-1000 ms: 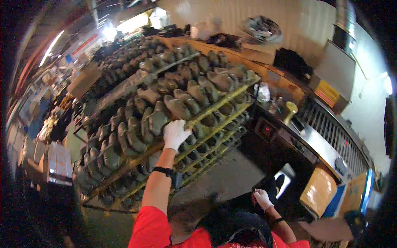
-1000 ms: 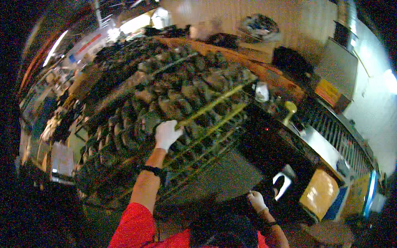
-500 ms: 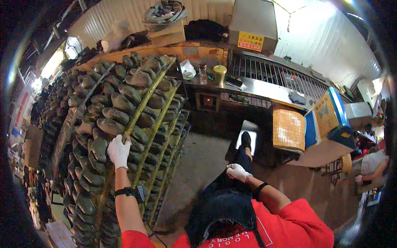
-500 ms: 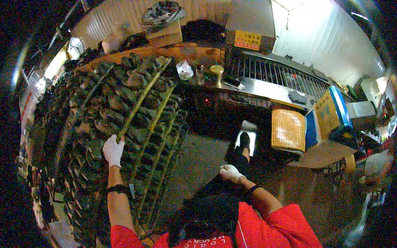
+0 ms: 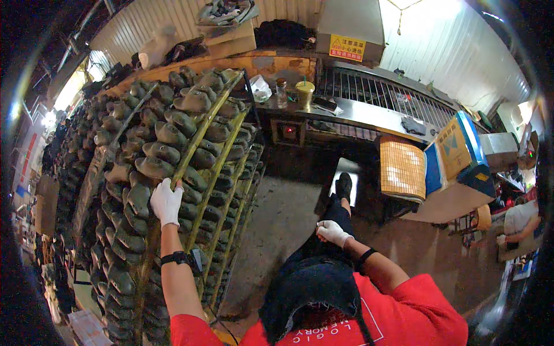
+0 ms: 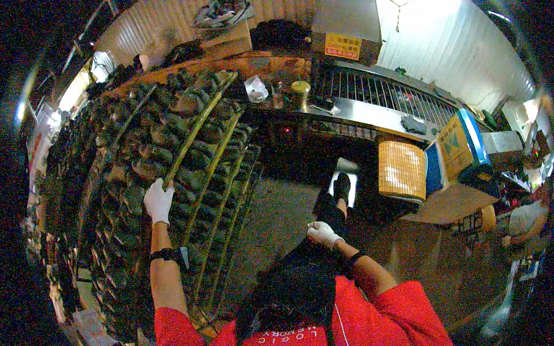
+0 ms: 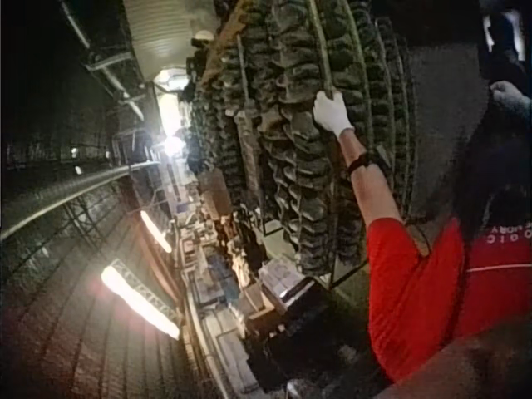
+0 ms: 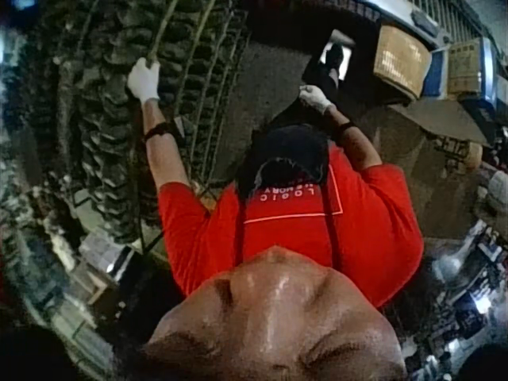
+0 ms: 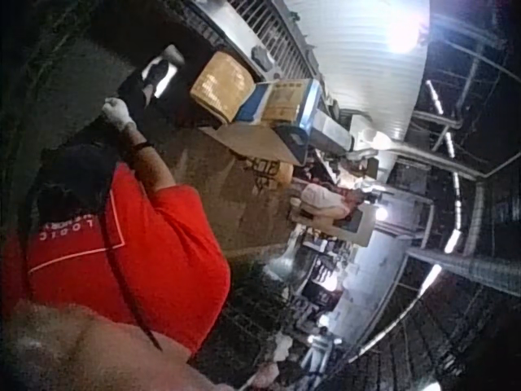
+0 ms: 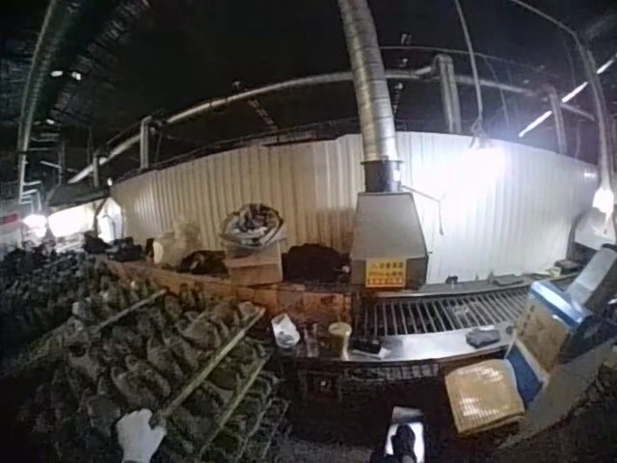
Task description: Moving a large industrial rack filled with shoe lasts to a different area of the factory.
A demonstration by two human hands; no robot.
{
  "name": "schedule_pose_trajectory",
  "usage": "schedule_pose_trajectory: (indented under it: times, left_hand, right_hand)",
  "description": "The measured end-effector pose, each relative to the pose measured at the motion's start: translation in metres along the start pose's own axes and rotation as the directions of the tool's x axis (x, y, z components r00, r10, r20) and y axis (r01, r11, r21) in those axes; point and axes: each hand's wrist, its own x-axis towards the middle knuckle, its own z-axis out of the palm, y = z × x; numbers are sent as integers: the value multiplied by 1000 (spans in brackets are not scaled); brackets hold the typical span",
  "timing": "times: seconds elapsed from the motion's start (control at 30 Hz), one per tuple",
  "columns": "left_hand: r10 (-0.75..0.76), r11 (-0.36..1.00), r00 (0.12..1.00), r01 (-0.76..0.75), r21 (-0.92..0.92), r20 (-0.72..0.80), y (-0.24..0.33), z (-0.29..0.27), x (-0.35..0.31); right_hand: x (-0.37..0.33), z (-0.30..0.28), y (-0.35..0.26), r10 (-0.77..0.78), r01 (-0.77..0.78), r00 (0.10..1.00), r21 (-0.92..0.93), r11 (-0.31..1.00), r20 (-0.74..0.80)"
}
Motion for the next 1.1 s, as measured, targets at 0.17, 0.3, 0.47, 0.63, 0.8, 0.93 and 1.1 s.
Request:
schedule_pose_trajectory:
  times: [0.17,0.3,0.47,0.63,0.8,0.93,1.1]
  left_hand:
    - [-20,1000,997,19,8,70,6,-5,2]
    - [-61,997,991,54,57,123,6,-7,2]
    - [-34,999,997,33,27,65,8,-7,2]
    - [-69,997,993,66,31,95,7,-7,2]
    - [-84,994,990,75,84,114,13,-10,3]
    - [-84,993,992,76,85,91,12,-8,1]
    - [-85,994,991,77,84,99,15,-10,3]
  right_hand:
    - [12,-5,13,-1,2,1000,-21,1000,7]
    - [13,-7,9,6,-8,1000,78,997,30]
    - [32,-16,26,10,-12,999,38,999,43]
    - [32,-17,8,76,-79,996,62,995,46]
    - [24,-20,-19,44,-47,998,55,997,55]
    - [26,-22,-29,41,-42,995,8,999,94]
    - [30,-22,-25,60,-64,993,37,997,100]
